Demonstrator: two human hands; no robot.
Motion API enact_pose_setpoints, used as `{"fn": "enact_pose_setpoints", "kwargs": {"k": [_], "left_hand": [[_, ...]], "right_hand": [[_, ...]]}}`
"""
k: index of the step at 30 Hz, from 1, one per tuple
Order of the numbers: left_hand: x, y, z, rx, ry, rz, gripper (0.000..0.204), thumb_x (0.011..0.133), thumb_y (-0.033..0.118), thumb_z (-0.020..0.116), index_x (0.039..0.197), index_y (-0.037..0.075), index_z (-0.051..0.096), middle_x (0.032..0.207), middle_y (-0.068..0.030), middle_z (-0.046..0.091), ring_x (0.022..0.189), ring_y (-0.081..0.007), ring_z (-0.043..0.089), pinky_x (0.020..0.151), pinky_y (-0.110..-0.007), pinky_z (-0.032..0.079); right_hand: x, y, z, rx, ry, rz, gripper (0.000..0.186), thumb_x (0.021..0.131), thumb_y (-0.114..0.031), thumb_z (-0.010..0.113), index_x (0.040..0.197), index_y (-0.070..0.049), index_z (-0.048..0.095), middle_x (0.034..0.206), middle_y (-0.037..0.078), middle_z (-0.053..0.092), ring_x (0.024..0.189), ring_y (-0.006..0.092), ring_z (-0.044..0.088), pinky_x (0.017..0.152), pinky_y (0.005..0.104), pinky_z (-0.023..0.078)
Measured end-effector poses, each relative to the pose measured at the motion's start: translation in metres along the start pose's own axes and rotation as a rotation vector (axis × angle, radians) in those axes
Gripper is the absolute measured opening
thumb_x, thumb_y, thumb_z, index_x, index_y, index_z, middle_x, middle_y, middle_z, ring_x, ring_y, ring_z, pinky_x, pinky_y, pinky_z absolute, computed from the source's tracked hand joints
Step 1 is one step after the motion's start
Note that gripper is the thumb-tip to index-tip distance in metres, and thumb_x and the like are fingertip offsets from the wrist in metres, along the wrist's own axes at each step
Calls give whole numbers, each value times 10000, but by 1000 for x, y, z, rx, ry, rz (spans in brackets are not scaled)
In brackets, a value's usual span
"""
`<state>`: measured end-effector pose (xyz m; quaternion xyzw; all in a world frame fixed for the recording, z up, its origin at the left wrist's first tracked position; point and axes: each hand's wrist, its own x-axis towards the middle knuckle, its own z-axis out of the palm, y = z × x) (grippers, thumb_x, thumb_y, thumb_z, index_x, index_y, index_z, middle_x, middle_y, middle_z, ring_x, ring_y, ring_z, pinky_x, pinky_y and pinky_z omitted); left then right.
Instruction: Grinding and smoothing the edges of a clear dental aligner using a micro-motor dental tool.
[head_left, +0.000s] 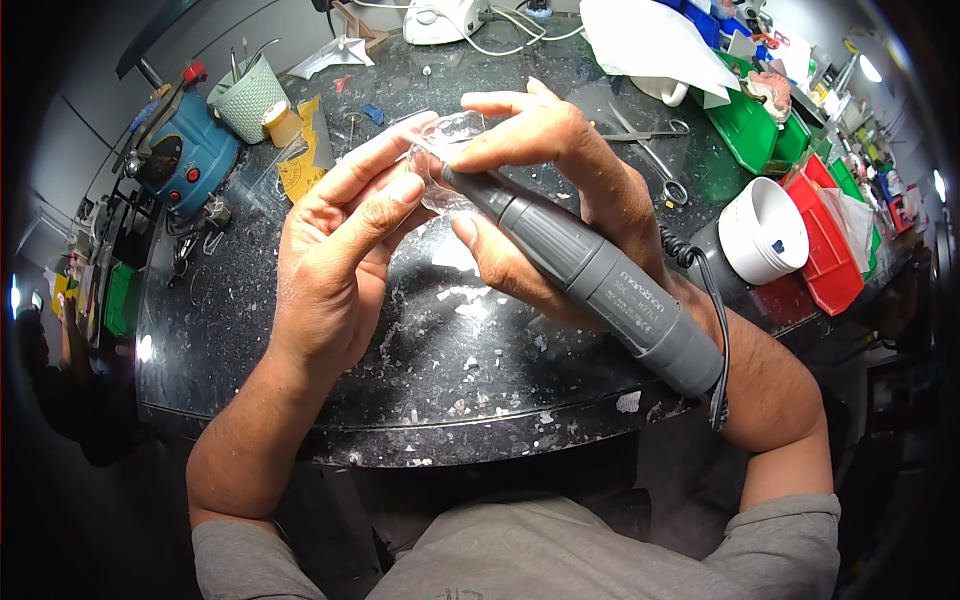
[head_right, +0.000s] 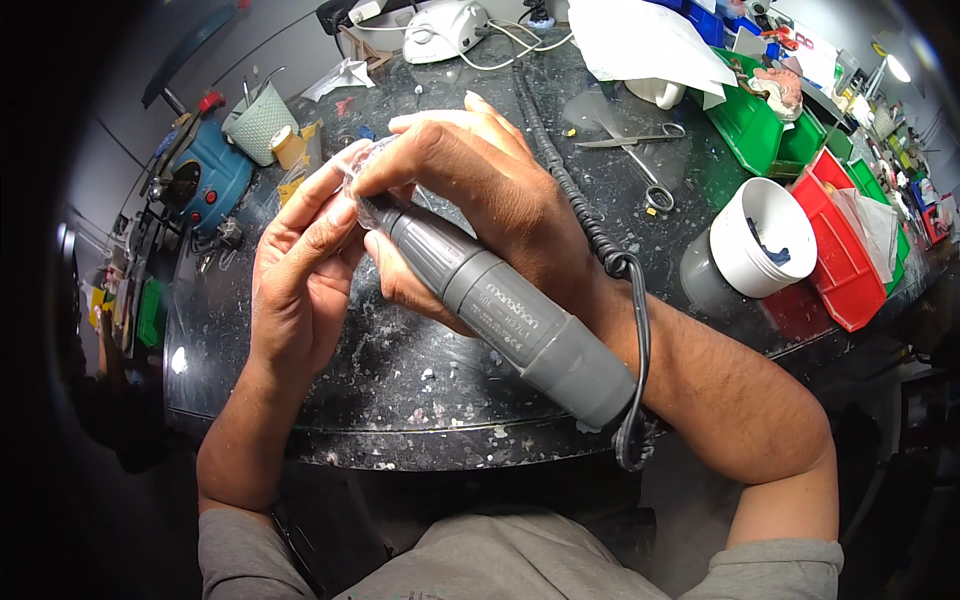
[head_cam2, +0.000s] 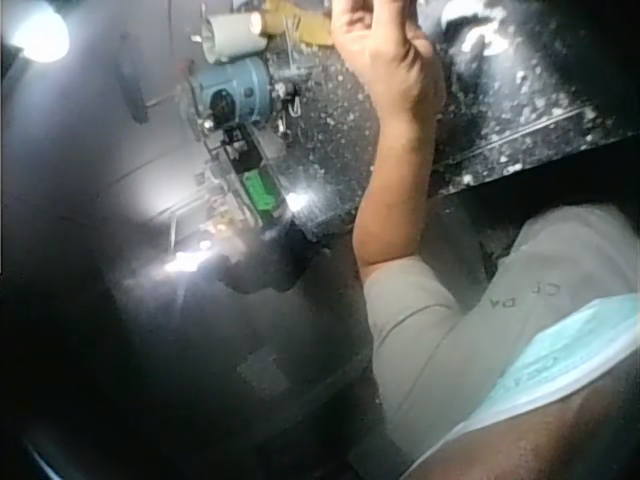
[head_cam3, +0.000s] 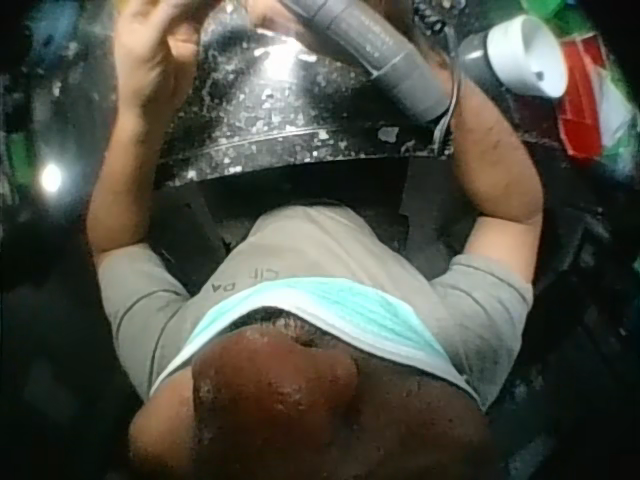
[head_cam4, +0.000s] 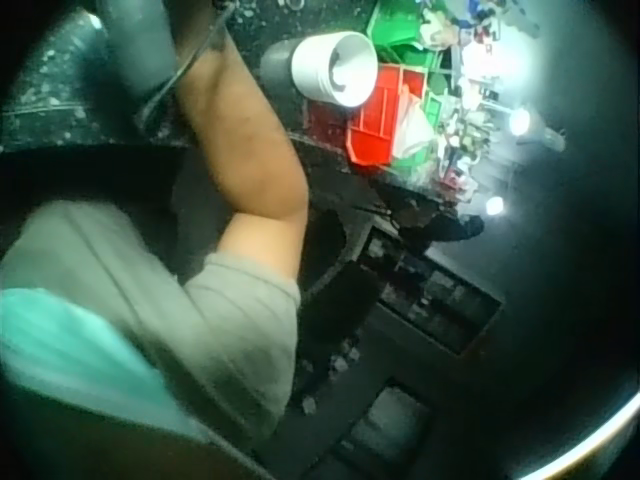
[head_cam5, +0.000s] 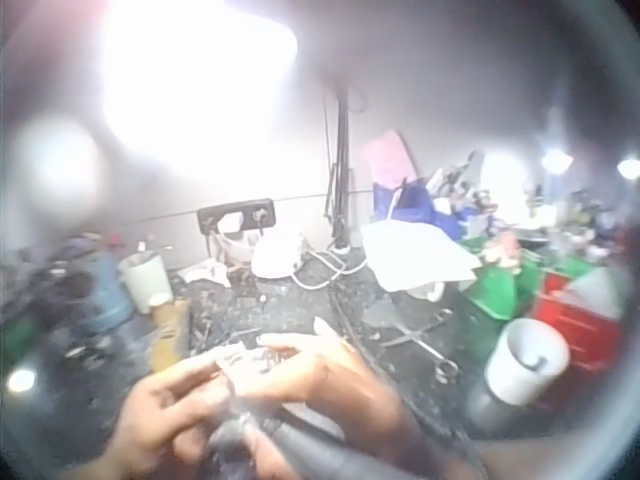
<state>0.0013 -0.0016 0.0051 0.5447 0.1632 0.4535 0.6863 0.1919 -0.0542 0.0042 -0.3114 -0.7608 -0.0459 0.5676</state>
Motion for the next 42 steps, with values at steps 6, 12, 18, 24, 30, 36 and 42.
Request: {"fn": "enact_pose_setpoints", "kwargs": {"k": [6,12,18,24,30,36,42], "left_hand": [[0,-1,0,31,15,37,435,931,81,618,1337,-44,526,1252,-180,623,1152,-209,604,1043,-372,450],[1,1,-1,130,-32,76,418,943,77,596,1340,-33,530,1225,-190,642,1170,-226,605,1052,-351,437],[0,4,2,253,4,147,382,940,55,587,1312,-27,566,1199,-186,661,1145,-221,625,1047,-345,438],[1,3,-3,315,-16,170,386,931,52,602,1308,-25,571,1211,-176,659,1147,-214,624,1051,-339,435],[0,3,0,322,-14,205,373,923,5,596,1295,-29,580,1226,-162,654,1138,-206,629,1034,-323,454],[0,4,0,354,-9,210,365,927,-9,586,1291,-31,581,1236,-163,648,1142,-209,629,1029,-323,461],[0,5,-1,346,-27,204,369,926,-9,588,1294,-38,571,1216,-173,654,1142,-212,629,1039,-339,458]], "right_hand": [[-1,3,-3,39,-70,-4,437,677,15,740,1096,-40,630,1069,93,655,1160,339,600,1070,551,357],[0,-3,-5,26,-90,35,438,677,13,733,1097,-49,625,1064,85,660,1178,348,596,1087,571,327],[-1,-5,-5,-24,-100,28,449,686,4,733,1115,-57,618,1062,76,662,1211,336,586,1103,587,293],[0,-4,-7,-41,-112,29,442,701,-20,739,1123,-60,613,1065,72,665,1212,333,590,1109,595,277],[-1,-5,-6,-36,-99,28,421,714,-25,731,1118,-55,615,1068,76,659,1197,335,601,1112,602,269],[0,-5,-7,-8,-112,49,419,706,-6,727,1108,-46,613,1067,83,649,1196,340,597,1107,601,272],[0,-5,-5,17,-61,60,417,703,1,711,1107,-40,617,1067,96,651,1193,348,596,1098,600,283]]}}
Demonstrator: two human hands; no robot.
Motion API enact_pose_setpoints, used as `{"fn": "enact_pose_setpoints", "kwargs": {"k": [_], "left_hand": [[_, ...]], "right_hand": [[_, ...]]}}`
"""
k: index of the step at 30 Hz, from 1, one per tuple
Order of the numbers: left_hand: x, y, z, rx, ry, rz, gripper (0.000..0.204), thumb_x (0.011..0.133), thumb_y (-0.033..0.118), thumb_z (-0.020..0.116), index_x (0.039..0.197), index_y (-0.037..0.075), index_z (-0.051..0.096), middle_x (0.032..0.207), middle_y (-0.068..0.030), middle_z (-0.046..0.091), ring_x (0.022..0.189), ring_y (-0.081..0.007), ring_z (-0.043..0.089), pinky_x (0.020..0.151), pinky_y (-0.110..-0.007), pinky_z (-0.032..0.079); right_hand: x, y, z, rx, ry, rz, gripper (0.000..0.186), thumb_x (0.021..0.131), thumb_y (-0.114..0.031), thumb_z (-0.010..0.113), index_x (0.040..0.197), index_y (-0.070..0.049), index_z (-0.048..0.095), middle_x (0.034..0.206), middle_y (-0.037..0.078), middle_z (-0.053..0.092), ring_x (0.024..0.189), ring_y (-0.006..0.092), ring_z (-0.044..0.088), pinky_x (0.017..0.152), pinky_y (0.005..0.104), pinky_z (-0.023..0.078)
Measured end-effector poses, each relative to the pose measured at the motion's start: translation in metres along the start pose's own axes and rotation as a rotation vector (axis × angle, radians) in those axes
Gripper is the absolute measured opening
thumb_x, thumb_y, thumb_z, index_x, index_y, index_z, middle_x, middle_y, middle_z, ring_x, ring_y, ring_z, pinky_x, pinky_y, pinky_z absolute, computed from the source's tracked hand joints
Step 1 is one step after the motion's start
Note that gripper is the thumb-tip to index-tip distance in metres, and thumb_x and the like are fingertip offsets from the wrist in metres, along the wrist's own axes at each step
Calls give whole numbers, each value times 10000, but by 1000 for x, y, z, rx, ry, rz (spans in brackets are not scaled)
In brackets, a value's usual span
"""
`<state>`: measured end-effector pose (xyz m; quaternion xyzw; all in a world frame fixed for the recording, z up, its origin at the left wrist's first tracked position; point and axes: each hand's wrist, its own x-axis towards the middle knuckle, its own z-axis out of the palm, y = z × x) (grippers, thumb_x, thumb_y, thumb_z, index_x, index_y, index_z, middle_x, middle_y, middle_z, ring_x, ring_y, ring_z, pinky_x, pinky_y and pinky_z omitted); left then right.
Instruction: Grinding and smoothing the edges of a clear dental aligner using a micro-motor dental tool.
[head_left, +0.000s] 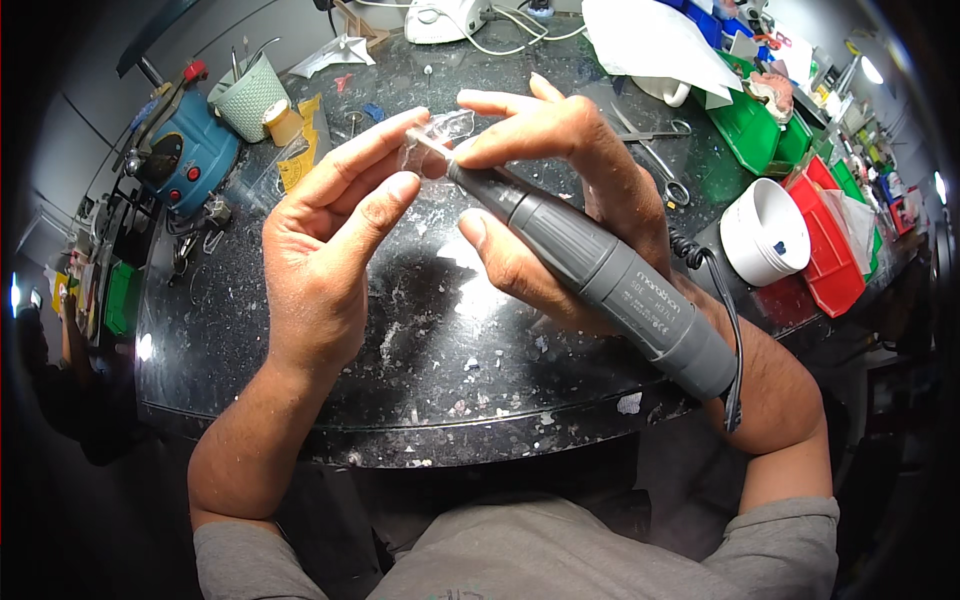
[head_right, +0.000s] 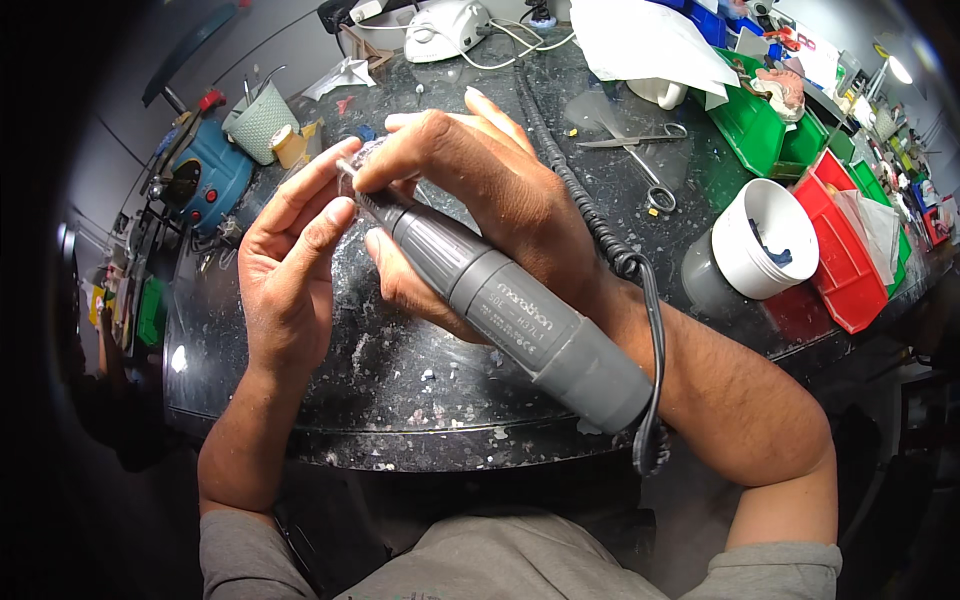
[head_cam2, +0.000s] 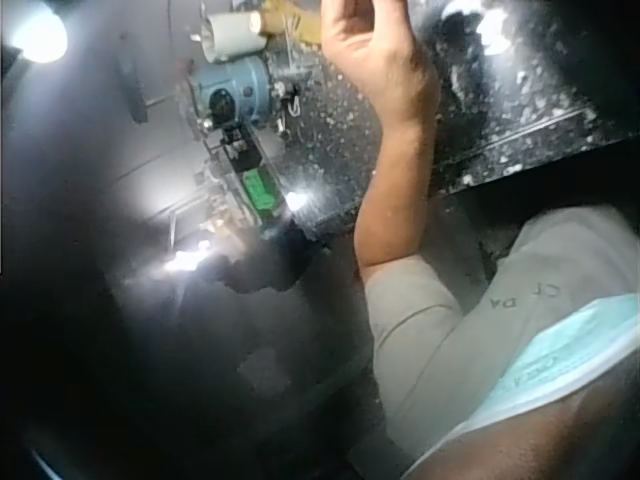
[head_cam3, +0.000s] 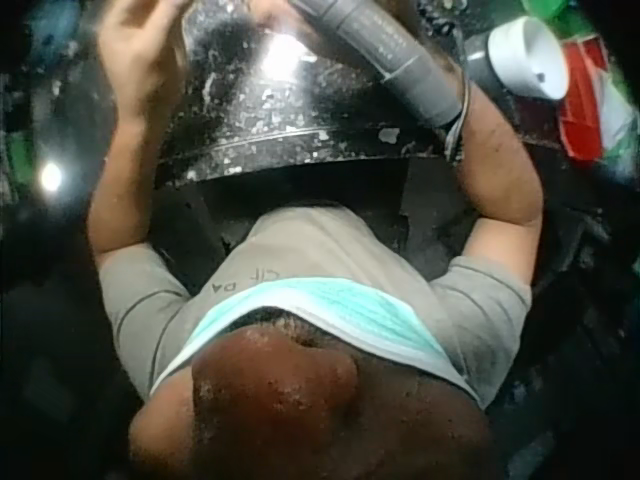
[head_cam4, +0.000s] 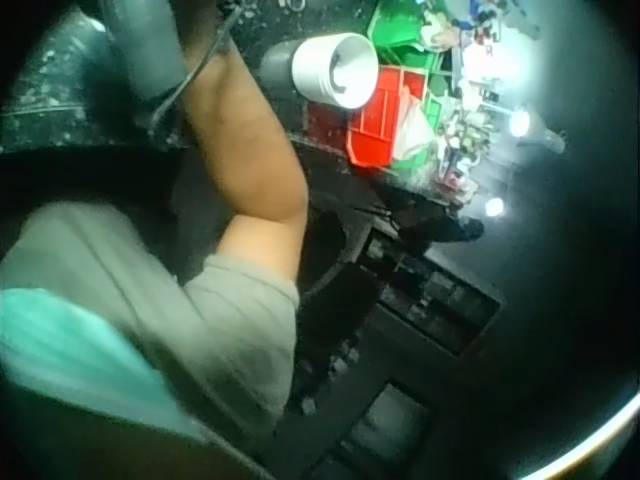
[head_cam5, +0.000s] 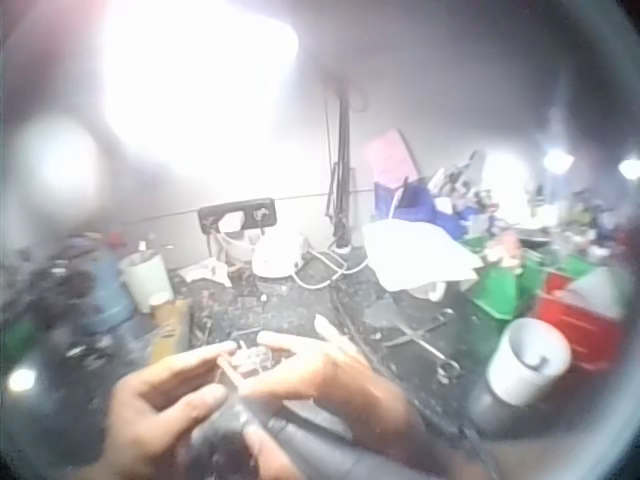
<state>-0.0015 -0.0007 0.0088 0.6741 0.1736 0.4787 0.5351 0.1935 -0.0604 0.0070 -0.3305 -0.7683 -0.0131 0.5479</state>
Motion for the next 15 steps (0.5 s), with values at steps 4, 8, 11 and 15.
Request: {"fn": "enact_pose_setpoints", "kwargs": {"k": [4,8,11,15], "left_hand": [[-1,0,6,-120,30,-46,374,913,-18,601,1285,-46,565,1206,-170,656,1114,-207,641,1020,-331,477],[-2,1,4,-238,30,-156,412,894,-13,627,1297,-46,546,1203,-166,652,1094,-196,649,981,-320,516],[-2,4,3,-264,61,-217,440,885,5,645,1305,-43,524,1190,-166,652,1087,-195,653,967,-332,532],[-2,1,4,-308,45,-225,448,880,16,655,1301,-38,509,1171,-164,656,1080,-201,654,968,-345,535]], "right_hand": [[0,2,0,-52,-58,-96,422,709,-5,709,1118,-45,610,1068,102,652,1188,348,599,1092,598,299],[0,0,-1,-27,3,5,407,721,-10,725,1110,-51,614,1055,98,659,1171,342,613,1082,597,315],[1,0,-2,-51,-66,-52,395,737,-6,726,1112,-48,610,1065,97,642,1135,331,633,1069,590,337],[0,3,-1,-43,-31,-19,407,720,1,721,1109,-46,610,1053,96,653,1140,333,636,1076,590,329]]}}
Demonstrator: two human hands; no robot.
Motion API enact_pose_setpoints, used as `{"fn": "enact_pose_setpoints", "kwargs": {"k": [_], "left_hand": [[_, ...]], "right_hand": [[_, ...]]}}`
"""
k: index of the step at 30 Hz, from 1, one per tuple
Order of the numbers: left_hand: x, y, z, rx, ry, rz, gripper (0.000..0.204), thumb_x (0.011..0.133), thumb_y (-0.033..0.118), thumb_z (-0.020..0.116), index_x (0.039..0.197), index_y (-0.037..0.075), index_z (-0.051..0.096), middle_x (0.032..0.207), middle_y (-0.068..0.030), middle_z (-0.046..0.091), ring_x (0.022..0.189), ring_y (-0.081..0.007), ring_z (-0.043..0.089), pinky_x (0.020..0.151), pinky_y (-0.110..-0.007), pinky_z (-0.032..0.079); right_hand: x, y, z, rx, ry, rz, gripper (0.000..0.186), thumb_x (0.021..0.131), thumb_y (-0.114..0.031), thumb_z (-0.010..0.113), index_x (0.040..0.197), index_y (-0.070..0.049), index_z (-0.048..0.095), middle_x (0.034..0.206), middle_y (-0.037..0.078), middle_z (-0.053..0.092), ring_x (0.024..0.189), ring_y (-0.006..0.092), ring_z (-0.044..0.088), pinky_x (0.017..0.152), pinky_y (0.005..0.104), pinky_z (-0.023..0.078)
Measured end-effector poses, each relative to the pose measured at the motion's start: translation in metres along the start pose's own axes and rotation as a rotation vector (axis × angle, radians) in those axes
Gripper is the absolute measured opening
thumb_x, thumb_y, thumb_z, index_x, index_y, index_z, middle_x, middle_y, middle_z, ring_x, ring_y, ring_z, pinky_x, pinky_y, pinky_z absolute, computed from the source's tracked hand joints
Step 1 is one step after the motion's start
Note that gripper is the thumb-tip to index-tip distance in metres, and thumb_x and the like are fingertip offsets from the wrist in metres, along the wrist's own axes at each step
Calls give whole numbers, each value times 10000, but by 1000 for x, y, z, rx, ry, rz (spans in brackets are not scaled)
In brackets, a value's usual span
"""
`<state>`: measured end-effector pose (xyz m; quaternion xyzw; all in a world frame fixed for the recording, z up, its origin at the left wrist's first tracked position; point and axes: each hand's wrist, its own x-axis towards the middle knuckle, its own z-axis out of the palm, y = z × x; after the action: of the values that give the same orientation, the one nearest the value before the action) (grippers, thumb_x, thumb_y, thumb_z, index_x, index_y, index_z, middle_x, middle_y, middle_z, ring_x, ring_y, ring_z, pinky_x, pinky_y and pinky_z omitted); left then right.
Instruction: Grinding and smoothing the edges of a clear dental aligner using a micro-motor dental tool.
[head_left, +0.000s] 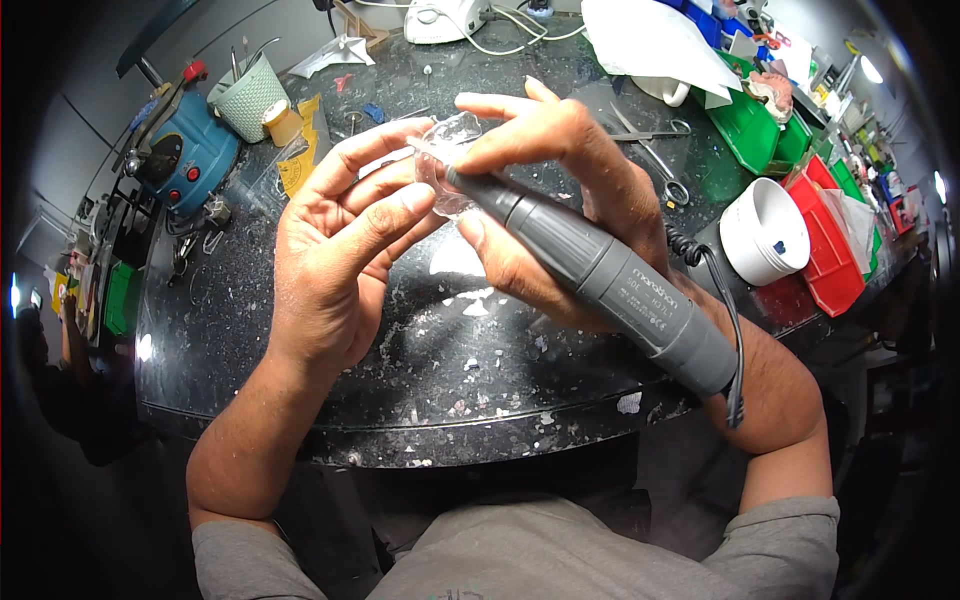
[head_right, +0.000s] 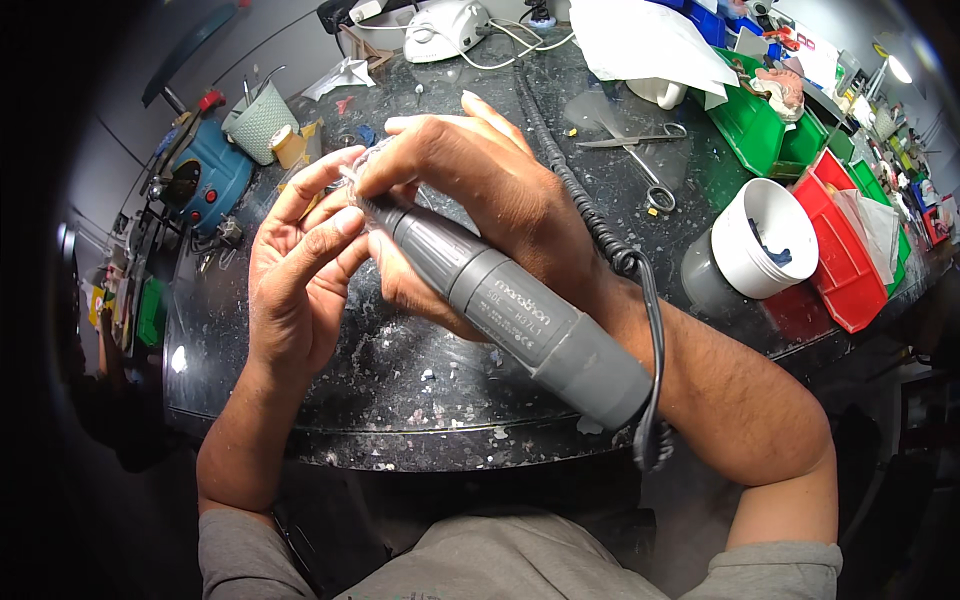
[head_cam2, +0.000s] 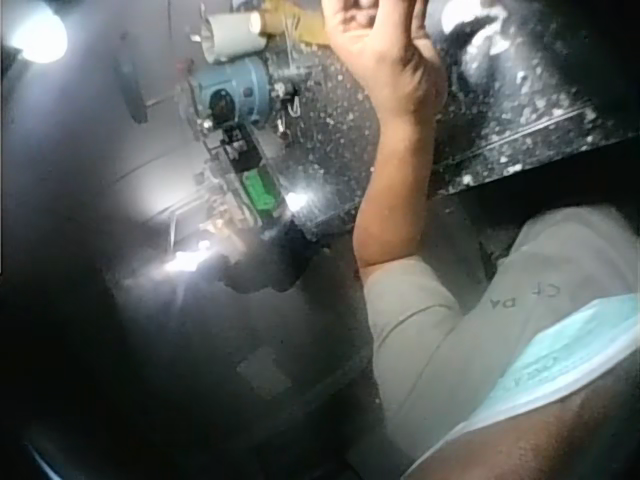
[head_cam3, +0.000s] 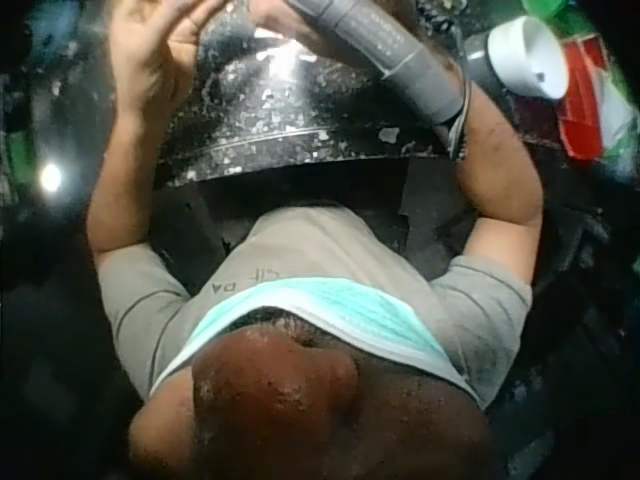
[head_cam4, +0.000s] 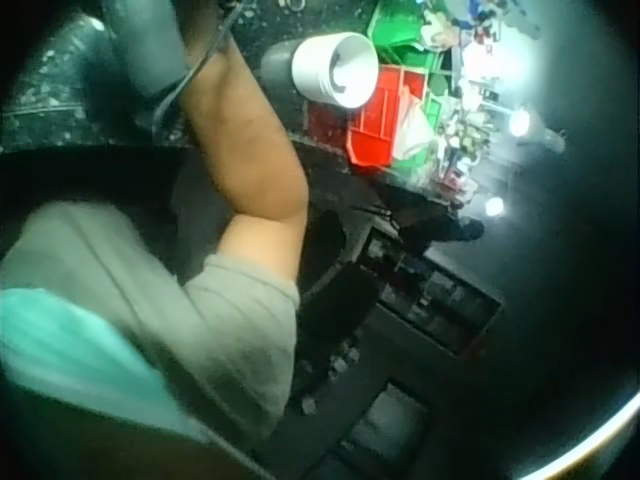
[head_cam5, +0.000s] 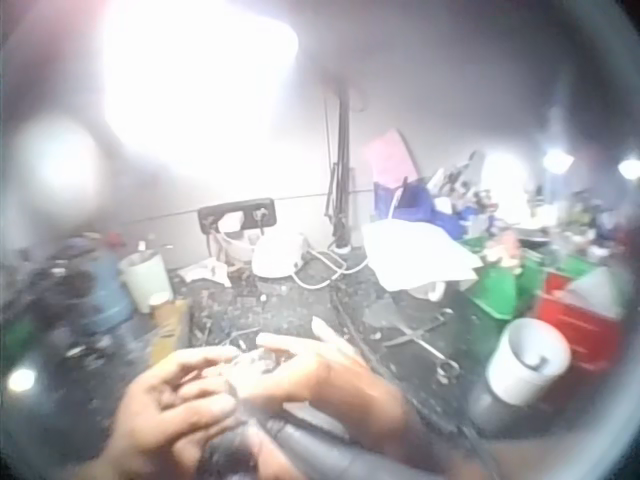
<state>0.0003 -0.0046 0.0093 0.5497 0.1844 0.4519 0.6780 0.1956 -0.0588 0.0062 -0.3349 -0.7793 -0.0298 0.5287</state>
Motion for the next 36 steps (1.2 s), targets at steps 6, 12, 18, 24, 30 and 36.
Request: {"fn": "enact_pose_setpoints", "kwargs": {"k": [6,12,18,24,30,36], "left_hand": [[1,-1,-2,-10,-49,-1,450,876,14,658,1295,-31,502,1172,-181,651,1095,-224,649,981,-355,526],[1,-1,-2,-30,-40,-10,462,870,7,660,1300,-25,492,1175,-182,646,1100,-233,646,996,-367,513],[0,-1,-2,-26,-44,-20,496,864,24,675,1317,-27,480,1179,-190,644,1099,-234,645,1003,-362,506],[1,3,5,-75,-56,-58,525,873,54,645,1341,-68,441,1197,-230,626,1157,-309,623,1030,-395,488],[-2,2,3,-88,-88,-112,516,874,59,646,1334,-55,442,1202,-225,626,1150,-306,628,1034,-404,483],[-1,-3,1,-20,-128,-103,462,881,71,650,1304,-49,508,1176,-182,657,1146,-257,633,1030,-375,484]], "right_hand": [[0,0,0,-9,27,-21,398,716,-2,722,1094,-42,603,1035,96,649,1137,334,637,1078,585,329],[0,1,-1,-1,19,-18,390,720,1,721,1088,-36,598,1036,106,639,1137,335,636,1074,584,331],[-1,6,4,106,27,-35,382,748,4,715,1104,-30,582,1041,116,638,1126,322,639,1070,575,340],[3,3,2,290,164,151,360,927,-113,674,1214,-16,480,1043,112,649,985,206,666,888,344,519],[2,4,5,342,198,352,289,918,-48,666,1178,-18,543,1045,88,633,1005,144,625,909,278,501],[2,0,1,508,157,521,303,906,-11,658,1184,-24,539,985,76,649,940,135,633,859,269,510]]}}
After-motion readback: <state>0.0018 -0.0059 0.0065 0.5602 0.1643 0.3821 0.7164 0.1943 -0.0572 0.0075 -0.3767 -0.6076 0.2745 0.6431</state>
